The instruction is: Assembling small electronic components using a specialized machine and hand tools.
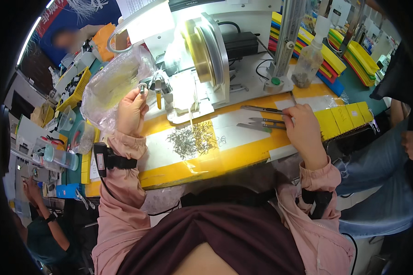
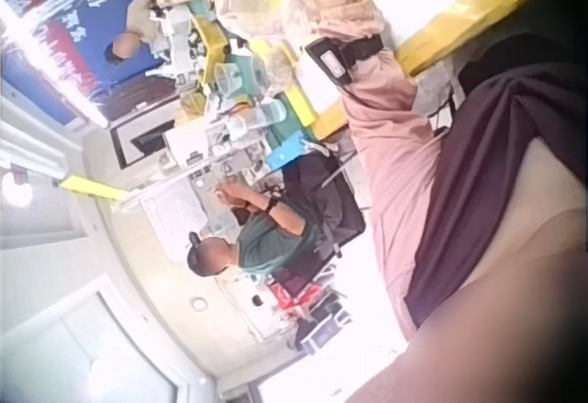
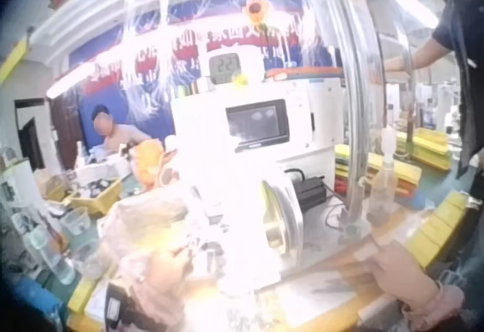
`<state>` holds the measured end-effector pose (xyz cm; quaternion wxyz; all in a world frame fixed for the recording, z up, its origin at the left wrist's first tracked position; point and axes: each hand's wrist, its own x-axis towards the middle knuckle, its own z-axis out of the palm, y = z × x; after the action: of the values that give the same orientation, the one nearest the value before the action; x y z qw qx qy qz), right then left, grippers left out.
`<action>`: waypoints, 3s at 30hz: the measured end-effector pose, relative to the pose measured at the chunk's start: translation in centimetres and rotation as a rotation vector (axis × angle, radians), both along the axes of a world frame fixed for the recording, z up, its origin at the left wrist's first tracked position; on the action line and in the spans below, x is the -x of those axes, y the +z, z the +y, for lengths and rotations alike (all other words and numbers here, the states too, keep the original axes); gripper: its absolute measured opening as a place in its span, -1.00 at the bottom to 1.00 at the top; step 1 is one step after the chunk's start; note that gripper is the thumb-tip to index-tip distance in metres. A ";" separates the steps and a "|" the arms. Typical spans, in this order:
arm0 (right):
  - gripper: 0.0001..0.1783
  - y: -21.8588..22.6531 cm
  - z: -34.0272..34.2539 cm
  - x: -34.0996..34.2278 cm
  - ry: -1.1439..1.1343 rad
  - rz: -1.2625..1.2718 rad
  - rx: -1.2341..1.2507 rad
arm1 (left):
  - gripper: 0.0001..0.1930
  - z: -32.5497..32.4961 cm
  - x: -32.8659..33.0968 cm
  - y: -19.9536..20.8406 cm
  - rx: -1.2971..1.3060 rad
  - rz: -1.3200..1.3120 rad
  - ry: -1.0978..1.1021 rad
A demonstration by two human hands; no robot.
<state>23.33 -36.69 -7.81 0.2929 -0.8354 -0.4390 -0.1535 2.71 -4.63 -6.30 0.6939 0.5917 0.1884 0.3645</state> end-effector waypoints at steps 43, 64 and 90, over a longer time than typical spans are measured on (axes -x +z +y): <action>-0.82 0.8 2.5 3.5 0.186 0.339 0.204 | -0.87 -0.2 -0.2 -0.6 -0.388 0.041 0.140; -0.89 0.5 3.0 4.2 0.318 0.526 0.096 | -0.93 0.3 0.1 -1.2 -0.431 0.045 0.179; -0.91 1.8 8.8 10.8 0.667 1.556 -0.382 | -0.86 -0.1 -0.4 8.0 -0.353 -0.073 -0.306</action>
<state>12.53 -27.90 -6.05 0.6749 -0.4674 -0.3026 0.4842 3.12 -4.69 1.74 0.6331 0.7121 0.0048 0.3036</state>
